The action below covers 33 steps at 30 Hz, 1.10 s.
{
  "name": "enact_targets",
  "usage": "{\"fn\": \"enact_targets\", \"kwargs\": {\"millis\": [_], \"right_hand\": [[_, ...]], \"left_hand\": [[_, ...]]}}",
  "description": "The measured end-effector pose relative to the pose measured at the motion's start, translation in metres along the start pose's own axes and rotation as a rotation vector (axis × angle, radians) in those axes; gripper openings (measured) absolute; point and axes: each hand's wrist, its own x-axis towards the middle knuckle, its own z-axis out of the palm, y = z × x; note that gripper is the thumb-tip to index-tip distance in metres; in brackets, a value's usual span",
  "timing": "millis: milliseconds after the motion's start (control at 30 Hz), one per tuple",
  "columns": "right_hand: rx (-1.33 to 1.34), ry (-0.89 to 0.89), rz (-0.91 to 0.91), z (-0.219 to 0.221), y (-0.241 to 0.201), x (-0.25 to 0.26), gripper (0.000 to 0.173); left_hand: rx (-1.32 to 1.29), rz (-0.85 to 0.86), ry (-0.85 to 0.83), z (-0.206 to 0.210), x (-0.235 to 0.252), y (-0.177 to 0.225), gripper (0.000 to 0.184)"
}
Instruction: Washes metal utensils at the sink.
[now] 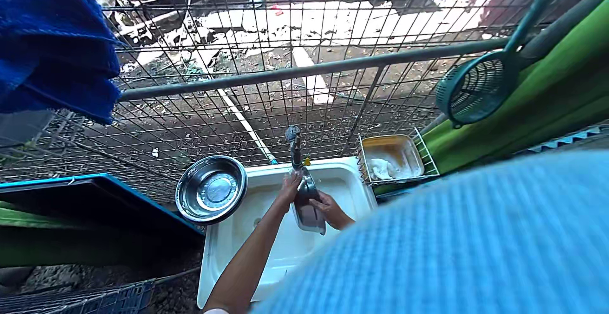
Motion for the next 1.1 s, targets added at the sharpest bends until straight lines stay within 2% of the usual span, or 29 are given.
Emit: {"fn": "enact_targets", "kwargs": {"millis": [67, 167, 267, 367, 433, 467, 533, 600, 667, 700, 767, 867, 933, 1000, 1033, 1100], "right_hand": [[0.108, 0.236, 0.066, -0.017, -0.016, 0.001, 0.023], [0.103, 0.463, 0.151, -0.050, -0.023, 0.013, 0.038], [0.016, 0.502, 0.133, -0.080, -0.015, 0.033, 0.044], [-0.295, 0.529, 0.127, -0.091, 0.000, 0.058, 0.039], [-0.548, 0.488, 0.215, -0.081, 0.003, 0.069, 0.038], [-0.614, 0.450, 0.204, -0.068, 0.006, 0.074, 0.039], [-0.767, 0.337, 0.042, -0.027, 0.017, 0.078, 0.043], [-0.979, 0.154, -0.171, 0.022, 0.030, 0.073, 0.048], [-1.143, -0.067, -0.262, 0.057, 0.033, 0.068, 0.054], [-1.177, -0.111, -0.288, 0.064, 0.034, 0.070, 0.054], [-1.147, -0.071, -0.240, 0.059, 0.026, 0.079, 0.057], [-0.875, 0.014, 0.129, 0.014, 0.010, 0.097, 0.061], [-0.603, 0.062, 0.270, -0.022, 0.018, 0.104, 0.050], [-0.433, 0.157, 0.318, -0.038, 0.010, 0.089, 0.035], [-0.372, 0.227, 0.329, -0.040, 0.002, 0.078, 0.031], [-0.352, 0.354, 0.264, -0.035, -0.015, 0.055, 0.026]], "left_hand": [[0.142, 0.127, 0.051, 0.004, 0.030, 0.010, 0.045], [0.299, 0.128, 0.006, -0.004, 0.052, 0.020, 0.040], [0.288, 0.165, -0.049, -0.015, 0.062, 0.012, 0.037], [0.149, 0.134, 0.076, -0.026, 0.065, -0.008, 0.030], [0.145, 0.111, 0.135, -0.035, 0.057, -0.022, 0.037], [0.160, 0.103, 0.174, -0.038, 0.051, -0.029, 0.040], [0.146, 0.097, 0.274, -0.043, 0.034, -0.040, 0.040], [0.023, 0.090, 0.393, -0.043, 0.016, -0.052, 0.039], [-0.097, 0.092, 0.485, -0.046, 0.004, -0.066, 0.038], [-0.142, 0.077, 0.521, -0.049, 0.000, -0.072, 0.039], [-0.241, 0.025, 0.559, -0.056, -0.010, -0.080, 0.043], [-0.351, -0.015, 0.602, -0.062, -0.011, -0.096, 0.048], [-0.409, 0.001, 0.583, -0.066, -0.002, -0.105, 0.051], [-0.422, -0.013, 0.558, -0.058, 0.010, -0.106, 0.051], [-0.400, -0.069, 0.501, -0.052, 0.012, -0.102, 0.054], [-0.271, -0.295, 0.275, -0.040, 0.014, -0.089, 0.074]]}}
